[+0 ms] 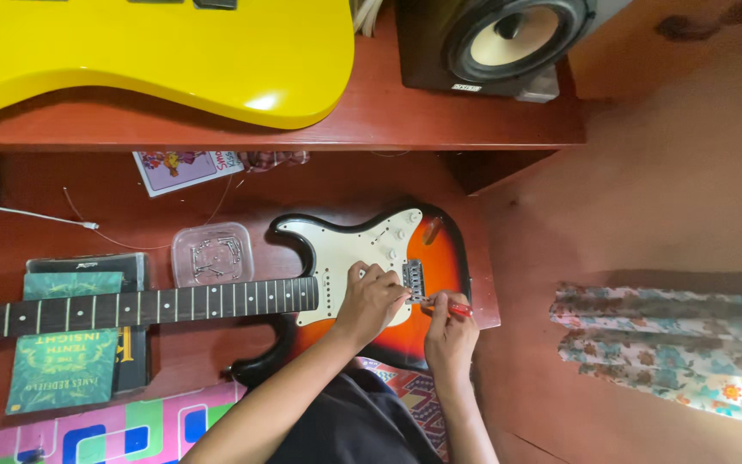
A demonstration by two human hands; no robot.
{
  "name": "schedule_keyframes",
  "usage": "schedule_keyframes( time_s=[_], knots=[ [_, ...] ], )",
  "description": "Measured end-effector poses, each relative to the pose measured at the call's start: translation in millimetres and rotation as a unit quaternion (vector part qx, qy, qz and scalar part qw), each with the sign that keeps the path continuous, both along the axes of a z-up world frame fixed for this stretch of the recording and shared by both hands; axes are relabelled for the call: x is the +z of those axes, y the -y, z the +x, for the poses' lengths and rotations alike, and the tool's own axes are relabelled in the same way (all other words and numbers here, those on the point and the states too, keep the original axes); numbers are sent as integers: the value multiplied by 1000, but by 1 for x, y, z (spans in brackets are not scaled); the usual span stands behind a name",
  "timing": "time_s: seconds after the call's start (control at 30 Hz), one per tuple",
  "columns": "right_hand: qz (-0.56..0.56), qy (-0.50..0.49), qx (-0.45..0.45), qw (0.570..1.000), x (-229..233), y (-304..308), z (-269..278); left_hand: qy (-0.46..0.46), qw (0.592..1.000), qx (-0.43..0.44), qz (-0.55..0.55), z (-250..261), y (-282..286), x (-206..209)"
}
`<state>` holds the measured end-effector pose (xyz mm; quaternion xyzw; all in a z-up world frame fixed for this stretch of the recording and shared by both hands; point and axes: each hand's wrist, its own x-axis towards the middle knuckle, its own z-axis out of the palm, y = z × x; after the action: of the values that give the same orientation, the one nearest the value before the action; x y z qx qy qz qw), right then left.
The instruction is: The person uses a screwdriver to adjust the bridge saddles on a sunburst electric guitar. They repeatedly tighten and loosen screws on the bridge while the guitar rests on a wooden shelf.
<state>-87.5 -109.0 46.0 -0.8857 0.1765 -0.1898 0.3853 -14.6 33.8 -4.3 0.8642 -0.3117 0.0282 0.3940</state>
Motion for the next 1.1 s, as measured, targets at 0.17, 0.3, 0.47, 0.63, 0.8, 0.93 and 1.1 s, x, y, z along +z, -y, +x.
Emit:
schedule_keyframes(
  time_s=[0.17,0.3,0.47,0.63,0.8,0.93,1.1],
  knots=[
    [25,0,24,999,14,-5,10,-50,998,8,-23,2,-1,5],
    [-15,-24,96,995,37,-2,19,-190,954,-36,-228,17,-20,72],
    [-24,-55,158,986,58,-7,30,-176,928,-219,-244,35,-16,125],
    [-27,-99,188,977,51,10,36,-175,924,-239,-241,49,-7,118],
    [196,-79,70,975,28,31,33,-85,975,-31,-203,42,8,103],
    [96,-85,66,990,26,35,35,-27,979,64,-190,22,29,92],
    [95,-39,118,988,35,39,42,-111,969,-33,-219,28,16,113]
  ],
)
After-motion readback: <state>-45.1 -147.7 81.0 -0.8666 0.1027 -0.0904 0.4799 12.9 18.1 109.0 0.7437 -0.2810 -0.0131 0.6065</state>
